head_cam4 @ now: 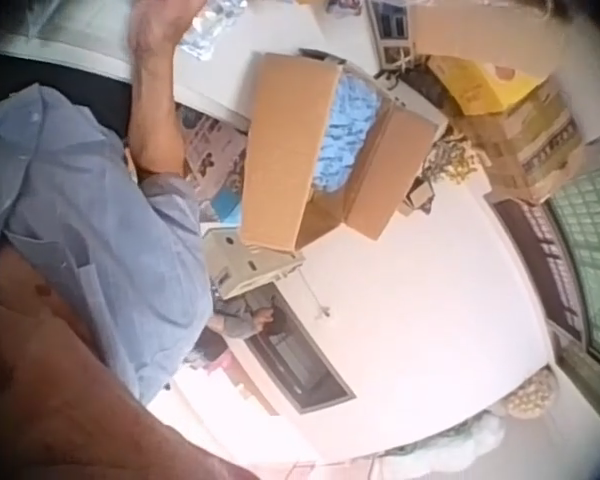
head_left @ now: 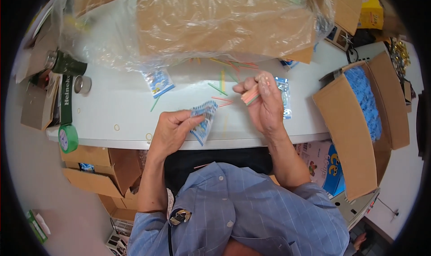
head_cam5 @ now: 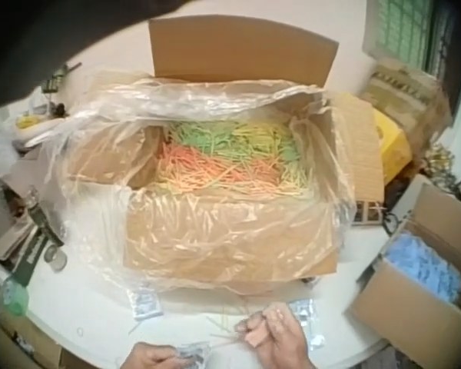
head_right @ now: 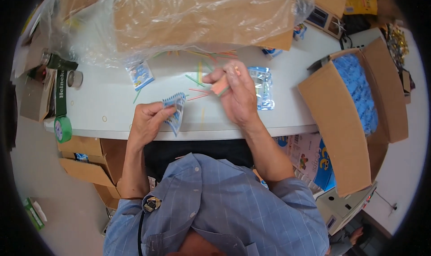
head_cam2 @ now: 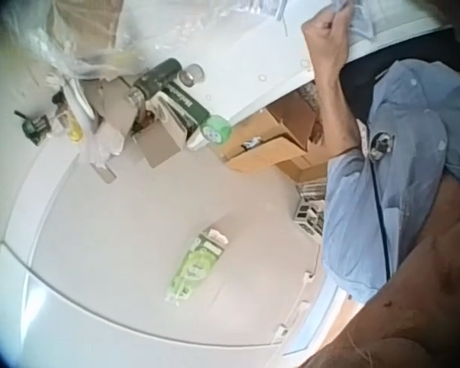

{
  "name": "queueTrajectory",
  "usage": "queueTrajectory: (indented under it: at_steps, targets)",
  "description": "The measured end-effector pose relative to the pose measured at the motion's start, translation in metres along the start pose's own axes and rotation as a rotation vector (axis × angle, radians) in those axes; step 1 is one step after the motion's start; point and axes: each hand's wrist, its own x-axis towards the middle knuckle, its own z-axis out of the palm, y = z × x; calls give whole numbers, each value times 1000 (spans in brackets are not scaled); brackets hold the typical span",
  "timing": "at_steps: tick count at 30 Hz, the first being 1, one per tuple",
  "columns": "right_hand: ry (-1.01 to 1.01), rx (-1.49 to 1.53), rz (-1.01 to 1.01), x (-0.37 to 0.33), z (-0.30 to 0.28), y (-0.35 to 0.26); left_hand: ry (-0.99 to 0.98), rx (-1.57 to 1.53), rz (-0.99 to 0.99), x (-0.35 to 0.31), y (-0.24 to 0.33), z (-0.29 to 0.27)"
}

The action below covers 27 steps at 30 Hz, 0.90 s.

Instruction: Packaging small plastic bags with glow sticks into cardboard boxes.

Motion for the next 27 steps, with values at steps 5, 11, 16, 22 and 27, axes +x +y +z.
queueTrajectory:
  at_steps: [5,11,16,22,27]
  targets:
    - [-172,116,-62,7,32,0,-256,-56,-56,2,12,13]
    - [-245,-10,-73,-2,39,6,-276,-40,-31,4,20,20]
    - [-296,-65,-45,-6,30,10,-255,-56,-43,4,16,21]
    - [-277,-89,67,-9,23,16,-150,-153,-10,1,9,31]
    - [-197,-127,99,-7,18,21,-38,-336,21,0,1,48]
